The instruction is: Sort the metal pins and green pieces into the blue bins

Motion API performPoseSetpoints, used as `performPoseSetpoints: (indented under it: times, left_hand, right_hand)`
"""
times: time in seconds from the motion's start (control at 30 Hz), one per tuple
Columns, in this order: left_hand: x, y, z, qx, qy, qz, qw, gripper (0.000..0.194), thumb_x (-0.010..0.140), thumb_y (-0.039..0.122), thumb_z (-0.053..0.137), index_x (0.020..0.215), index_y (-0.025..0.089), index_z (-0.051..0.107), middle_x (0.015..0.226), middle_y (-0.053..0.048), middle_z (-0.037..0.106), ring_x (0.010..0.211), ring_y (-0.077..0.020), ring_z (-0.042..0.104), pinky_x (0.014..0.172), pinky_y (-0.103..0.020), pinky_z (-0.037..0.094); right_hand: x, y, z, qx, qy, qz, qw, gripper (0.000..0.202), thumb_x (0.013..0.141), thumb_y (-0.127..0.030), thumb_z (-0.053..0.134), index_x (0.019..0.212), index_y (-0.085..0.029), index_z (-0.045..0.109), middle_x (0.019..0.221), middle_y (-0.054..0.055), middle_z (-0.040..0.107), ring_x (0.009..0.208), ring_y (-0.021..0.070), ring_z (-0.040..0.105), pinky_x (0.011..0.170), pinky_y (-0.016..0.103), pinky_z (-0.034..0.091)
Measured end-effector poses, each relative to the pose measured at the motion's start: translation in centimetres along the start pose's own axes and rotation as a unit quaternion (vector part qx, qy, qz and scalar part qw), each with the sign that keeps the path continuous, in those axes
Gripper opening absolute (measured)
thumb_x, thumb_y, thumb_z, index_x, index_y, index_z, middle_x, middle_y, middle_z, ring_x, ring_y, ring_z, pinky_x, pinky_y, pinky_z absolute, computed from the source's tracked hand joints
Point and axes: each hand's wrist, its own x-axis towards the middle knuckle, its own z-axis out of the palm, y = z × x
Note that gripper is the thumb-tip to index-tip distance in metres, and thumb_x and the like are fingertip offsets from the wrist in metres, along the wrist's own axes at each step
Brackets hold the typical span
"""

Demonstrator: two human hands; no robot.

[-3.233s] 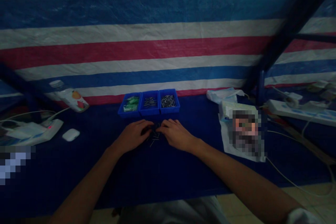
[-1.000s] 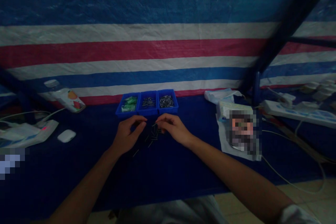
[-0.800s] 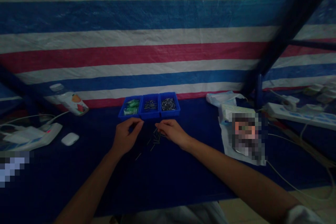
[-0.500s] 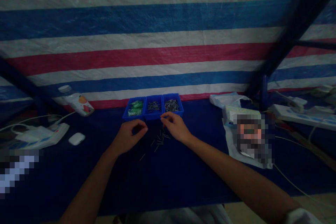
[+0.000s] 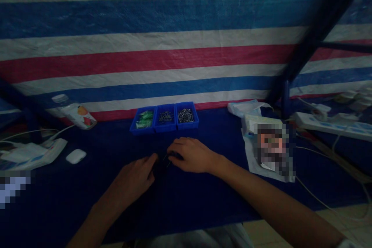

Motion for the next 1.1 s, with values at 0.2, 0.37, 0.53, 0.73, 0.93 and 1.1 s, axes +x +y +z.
performPoseSetpoints:
  times: [0.2, 0.37, 0.53, 0.73, 0.93, 1.1]
  left_hand:
    - [2.8, -0.1, -2.7, -0.058, 0.082, 0.038, 0.994, 0.017, 0.079, 0.016, 0.049, 0.096, 0.021, 0.047, 0.077, -0.001, 0.061, 0.067, -0.0192, 0.063, 0.06, -0.03, 0.039]
    - [6.2, 0.6, -3.7, -0.1, 0.216, 0.105, 0.965, 0.013, 0.08, 0.019, 0.052, 0.091, 0.021, 0.045, 0.079, 0.0, 0.06, 0.068, -0.0162, 0.062, 0.061, -0.028, 0.041]
    - [8.3, 0.7, -1.4, -0.075, 0.329, 0.178, 0.924, 0.007, 0.083, 0.016, 0.05, 0.088, 0.02, 0.047, 0.077, 0.0, 0.058, 0.067, -0.0148, 0.061, 0.062, -0.027, 0.046]
    - [8.2, 0.6, 0.5, -0.076, 0.419, 0.245, 0.871, 0.008, 0.086, 0.012, 0.05, 0.088, 0.02, 0.049, 0.08, -0.001, 0.063, 0.071, -0.0134, 0.065, 0.064, -0.024, 0.051]
    - [7.3, -0.7, -0.4, -0.195, 0.437, 0.103, 0.872, 0.031, 0.087, 0.033, 0.057, 0.113, 0.018, 0.053, 0.092, -0.004, 0.068, 0.074, -0.0159, 0.068, 0.071, -0.029, 0.055]
    - [6.9, -1.8, -1.5, -0.266, 0.417, 0.022, 0.869, 0.026, 0.093, 0.039, 0.048, 0.102, 0.018, 0.06, 0.079, -0.001, 0.068, 0.066, -0.0148, 0.065, 0.066, -0.028, 0.051]
  right_hand:
    - [2.3, 2.3, 0.1, 0.156, 0.069, 0.083, 0.982, 0.022, 0.094, -0.034, 0.052, 0.098, -0.018, 0.067, 0.082, 0.001, 0.067, 0.07, 0.0105, 0.057, 0.063, 0.024, 0.037]
    - [2.7, 2.8, 1.5, 0.198, 0.141, 0.145, 0.959, 0.032, 0.095, -0.041, 0.048, 0.082, -0.016, 0.064, 0.069, -0.001, 0.06, 0.06, 0.0087, 0.05, 0.055, 0.024, 0.03]
    - [2.1, 3.1, 2.2, 0.22, 0.154, 0.165, 0.949, 0.028, 0.094, -0.032, 0.049, 0.073, -0.016, 0.06, 0.063, -0.002, 0.056, 0.057, 0.0081, 0.047, 0.054, 0.024, 0.028]
    - [2.1, 3.1, 2.2, 0.291, 0.145, 0.167, 0.931, 0.02, 0.089, -0.025, 0.052, 0.073, -0.016, 0.059, 0.065, -0.003, 0.055, 0.059, 0.0081, 0.046, 0.056, 0.023, 0.031]
    - [2.4, 3.9, 2.2, 0.422, 0.124, 0.229, 0.869, 0.032, 0.088, -0.038, 0.055, 0.064, -0.018, 0.051, 0.055, -0.006, 0.043, 0.049, 0.0074, 0.035, 0.049, 0.024, 0.026]
    - [2.8, 4.1, 1.7, 0.493, 0.141, 0.263, 0.817, 0.022, 0.089, -0.038, 0.053, 0.095, -0.018, 0.059, 0.065, -0.004, 0.051, 0.047, 0.0074, 0.041, 0.046, 0.024, 0.029]
